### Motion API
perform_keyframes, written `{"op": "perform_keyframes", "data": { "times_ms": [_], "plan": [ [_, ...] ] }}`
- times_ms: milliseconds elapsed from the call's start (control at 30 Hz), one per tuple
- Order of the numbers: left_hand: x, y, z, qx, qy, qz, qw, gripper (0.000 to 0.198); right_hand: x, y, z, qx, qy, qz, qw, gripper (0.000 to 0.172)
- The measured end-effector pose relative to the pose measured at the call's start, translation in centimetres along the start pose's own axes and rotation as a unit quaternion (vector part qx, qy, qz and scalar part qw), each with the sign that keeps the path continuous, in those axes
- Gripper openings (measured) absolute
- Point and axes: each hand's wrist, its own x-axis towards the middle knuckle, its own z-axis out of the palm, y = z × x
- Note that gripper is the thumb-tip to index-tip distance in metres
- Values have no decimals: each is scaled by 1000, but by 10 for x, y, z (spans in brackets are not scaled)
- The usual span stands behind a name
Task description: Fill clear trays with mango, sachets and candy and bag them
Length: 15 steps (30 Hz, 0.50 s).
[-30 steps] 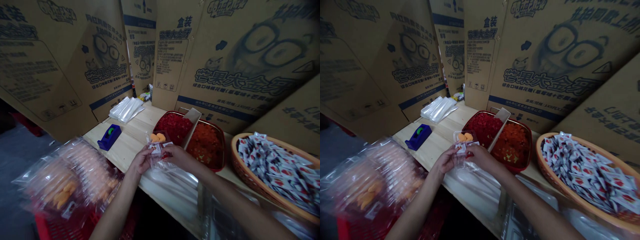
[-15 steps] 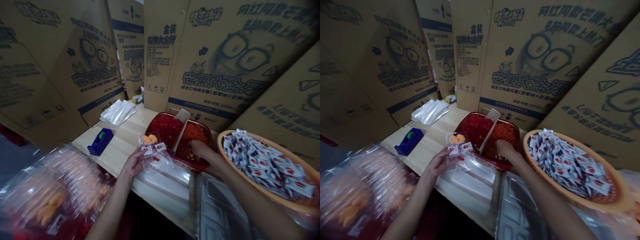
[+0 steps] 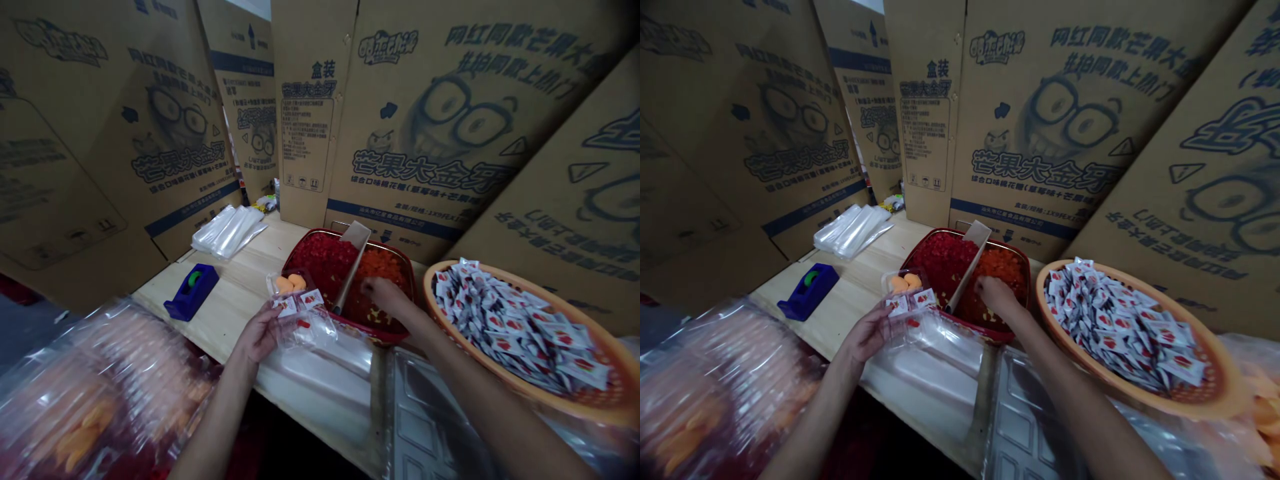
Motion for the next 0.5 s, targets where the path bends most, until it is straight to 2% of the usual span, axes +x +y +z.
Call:
{"op": "perform_keyframes", "data": {
  "times_ms": [133,200,233,333,433,500],
  "plan": [
    [1,-1,-1,7,-4,0,1000,42,19,-25,-23,12,100,-59,993,28],
    [2,-1,-1,6,5,2,1000,42,23,-25,-28,-9,112,-35,993,32],
    [2,-1,-1,4,8,3,1000,43,22,-22,-28,-22,95,-9,995,32],
    [2,-1,-1,5,12,4,1000,45,9,-3,-13,-33,-15,37,999,23],
    [3,-1,-1,11,13,-1,1000,45,-6,11,13,-1,-102,4,995,33],
    [5,-2,-1,10,10,-3,1000,43,-12,14,27,21,-132,-14,991,34]
  ]
}}
